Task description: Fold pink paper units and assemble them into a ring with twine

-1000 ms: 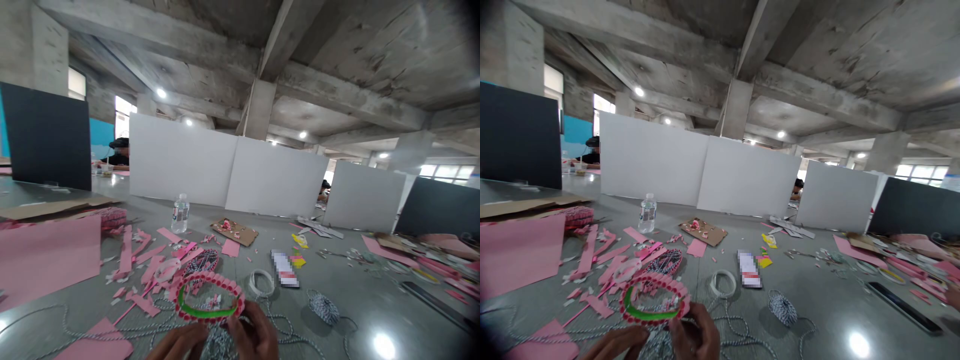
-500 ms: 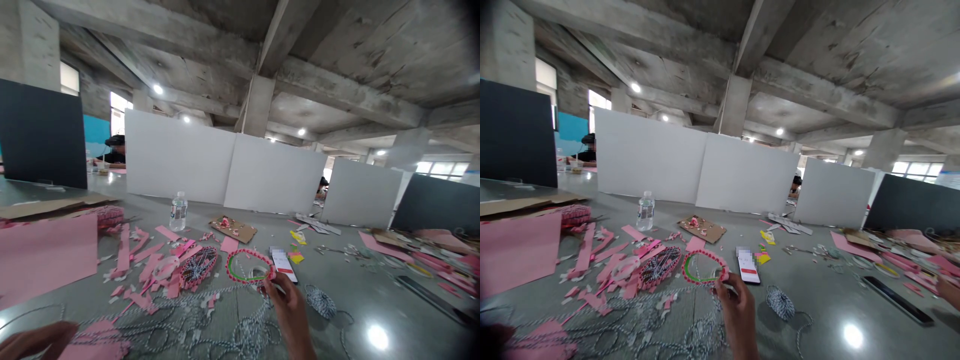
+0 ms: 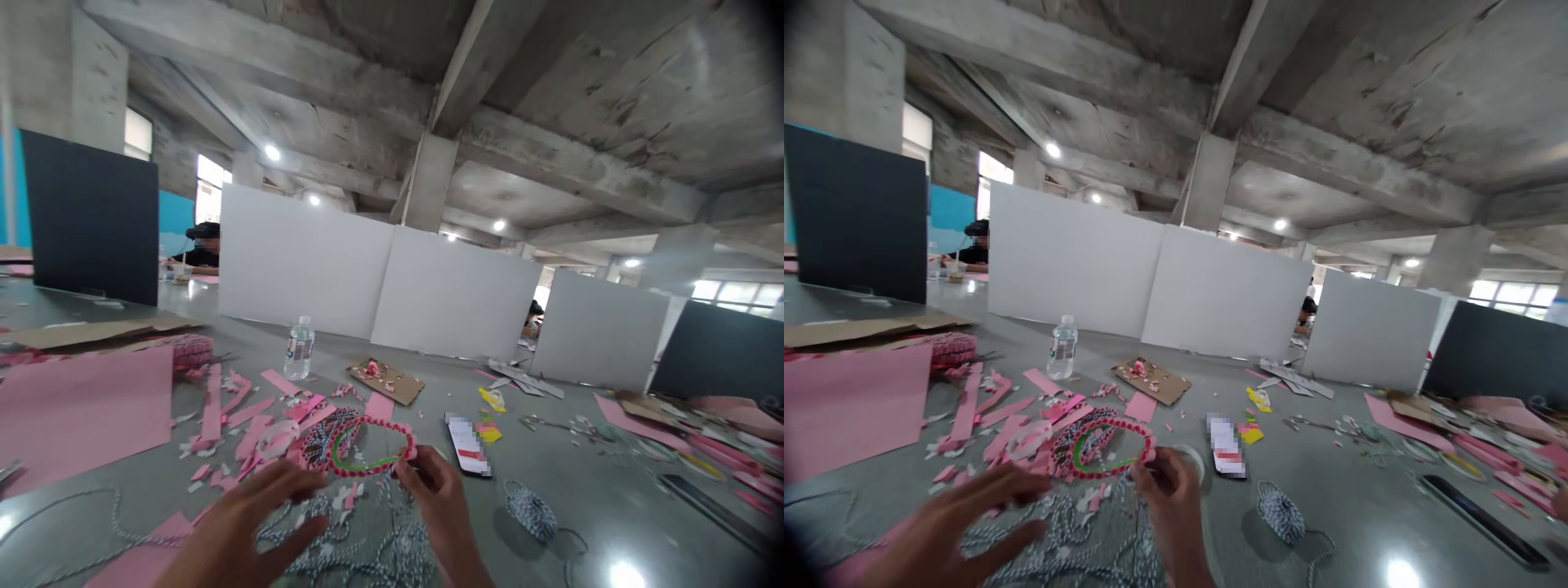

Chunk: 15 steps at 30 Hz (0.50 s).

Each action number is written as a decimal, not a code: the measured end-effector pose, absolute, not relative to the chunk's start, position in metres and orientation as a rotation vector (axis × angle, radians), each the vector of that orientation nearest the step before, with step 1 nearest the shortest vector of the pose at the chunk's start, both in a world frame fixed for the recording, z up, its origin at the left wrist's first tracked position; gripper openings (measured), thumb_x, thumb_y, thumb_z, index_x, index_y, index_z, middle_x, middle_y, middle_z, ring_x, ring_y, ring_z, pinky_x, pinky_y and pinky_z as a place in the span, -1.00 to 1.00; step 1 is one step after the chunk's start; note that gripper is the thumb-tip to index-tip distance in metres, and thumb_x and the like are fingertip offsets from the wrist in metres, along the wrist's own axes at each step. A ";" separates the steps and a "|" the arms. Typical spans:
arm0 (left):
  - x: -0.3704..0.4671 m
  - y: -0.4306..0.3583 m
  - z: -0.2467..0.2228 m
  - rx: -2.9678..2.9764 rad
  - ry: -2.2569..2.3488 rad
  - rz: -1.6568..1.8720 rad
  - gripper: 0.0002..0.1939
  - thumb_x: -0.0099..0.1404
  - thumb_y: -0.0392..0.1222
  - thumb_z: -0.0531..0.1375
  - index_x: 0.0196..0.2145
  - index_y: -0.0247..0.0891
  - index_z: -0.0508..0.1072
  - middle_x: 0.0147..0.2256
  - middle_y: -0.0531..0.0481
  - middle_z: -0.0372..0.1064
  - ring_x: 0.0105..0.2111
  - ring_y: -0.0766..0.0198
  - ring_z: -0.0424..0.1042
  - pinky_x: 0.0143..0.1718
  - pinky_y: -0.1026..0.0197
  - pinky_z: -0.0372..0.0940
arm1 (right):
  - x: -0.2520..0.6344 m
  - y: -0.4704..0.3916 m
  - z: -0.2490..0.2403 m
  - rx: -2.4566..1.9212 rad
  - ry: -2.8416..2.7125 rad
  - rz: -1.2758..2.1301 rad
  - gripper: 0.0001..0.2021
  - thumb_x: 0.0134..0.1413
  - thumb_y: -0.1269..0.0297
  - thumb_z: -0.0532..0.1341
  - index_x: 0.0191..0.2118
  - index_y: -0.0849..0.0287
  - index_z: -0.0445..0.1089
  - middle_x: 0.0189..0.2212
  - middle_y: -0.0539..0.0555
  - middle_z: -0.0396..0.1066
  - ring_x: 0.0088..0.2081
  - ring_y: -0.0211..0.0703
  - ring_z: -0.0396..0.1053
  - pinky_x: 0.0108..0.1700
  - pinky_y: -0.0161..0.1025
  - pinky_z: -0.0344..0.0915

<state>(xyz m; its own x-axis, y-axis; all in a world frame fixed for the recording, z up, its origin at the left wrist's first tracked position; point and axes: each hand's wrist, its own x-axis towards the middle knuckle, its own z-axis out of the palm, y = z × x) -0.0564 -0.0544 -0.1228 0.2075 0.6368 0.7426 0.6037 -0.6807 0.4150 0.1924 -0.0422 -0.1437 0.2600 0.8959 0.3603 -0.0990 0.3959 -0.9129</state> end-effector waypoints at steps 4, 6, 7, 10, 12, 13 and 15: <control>-0.004 -0.025 -0.107 2.870 0.951 1.454 -0.85 0.42 -0.13 0.13 -0.18 -0.11 0.51 -0.26 -0.01 0.56 -0.27 0.13 0.56 -0.23 0.17 0.46 | 0.179 -0.028 -0.138 -0.875 -1.123 0.903 -0.91 -0.07 0.11 0.42 -0.41 -0.09 0.56 -0.43 0.06 0.54 -0.34 0.10 0.48 -0.31 -0.08 0.40; 0.006 -0.008 -0.111 2.895 0.912 1.478 -0.82 0.44 -0.24 0.08 -0.28 -0.16 0.47 -0.32 0.00 0.53 -0.31 0.17 0.54 -0.25 0.20 0.43 | 0.176 -0.018 -0.139 -0.882 -1.133 0.909 -0.95 -0.08 0.13 0.41 -0.42 -0.12 0.57 -0.41 0.06 0.56 -0.33 0.13 0.49 -0.31 -0.05 0.38; 0.008 0.000 -0.114 2.881 0.907 1.476 -0.84 0.43 -0.27 0.09 -0.27 -0.17 0.45 -0.30 -0.01 0.52 -0.29 0.18 0.53 -0.24 0.20 0.41 | 0.176 -0.013 -0.142 -0.888 -1.140 0.911 -0.95 -0.08 0.13 0.41 -0.42 -0.12 0.57 -0.42 0.06 0.56 -0.34 0.11 0.49 -0.32 -0.06 0.37; 0.007 0.015 -0.127 2.743 0.947 1.465 -0.88 0.40 -0.31 0.10 -0.25 -0.16 0.42 -0.30 0.01 0.50 -0.28 0.19 0.51 -0.23 0.22 0.37 | 0.177 0.002 -0.156 -0.918 -1.097 0.924 -0.88 -0.12 0.09 0.42 -0.46 -0.03 0.56 -0.49 0.02 0.53 -0.43 0.02 0.46 -0.39 -0.13 0.32; 0.007 0.017 -0.132 2.598 0.994 1.394 -0.88 0.38 -0.30 0.11 -0.30 -0.16 0.41 -0.32 0.03 0.48 -0.30 0.21 0.49 -0.24 0.23 0.35 | 0.178 0.010 -0.167 -0.940 -1.037 0.935 -0.79 -0.14 0.04 0.42 -0.49 0.04 0.54 -0.53 0.00 0.50 -0.47 -0.03 0.42 -0.41 -0.17 0.30; 0.007 0.016 -0.133 2.516 1.013 1.353 -0.88 0.38 -0.28 0.11 -0.33 -0.16 0.40 -0.33 0.03 0.48 -0.31 0.21 0.49 -0.24 0.22 0.34 | 0.178 0.013 -0.172 -0.946 -1.018 0.929 -0.77 -0.15 0.02 0.42 -0.50 0.06 0.53 -0.54 -0.01 0.49 -0.47 -0.04 0.41 -0.39 -0.17 0.30; 0.007 0.013 -0.133 2.343 1.029 1.289 -0.87 0.36 -0.24 0.11 -0.38 -0.16 0.38 -0.36 0.04 0.47 -0.33 0.19 0.47 -0.26 0.21 0.32 | 0.181 0.016 -0.178 -0.952 -1.005 0.901 -0.75 -0.17 0.00 0.42 -0.51 0.07 0.52 -0.55 -0.02 0.47 -0.45 -0.05 0.39 -0.35 -0.18 0.30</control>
<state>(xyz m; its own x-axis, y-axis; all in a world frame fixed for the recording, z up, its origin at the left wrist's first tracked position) 0.0075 0.0131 -0.1330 0.3500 0.6989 0.6237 0.4534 -0.7091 0.5400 0.1808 0.0162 -0.1778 0.2786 0.9226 0.2669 -0.1648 0.3196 -0.9331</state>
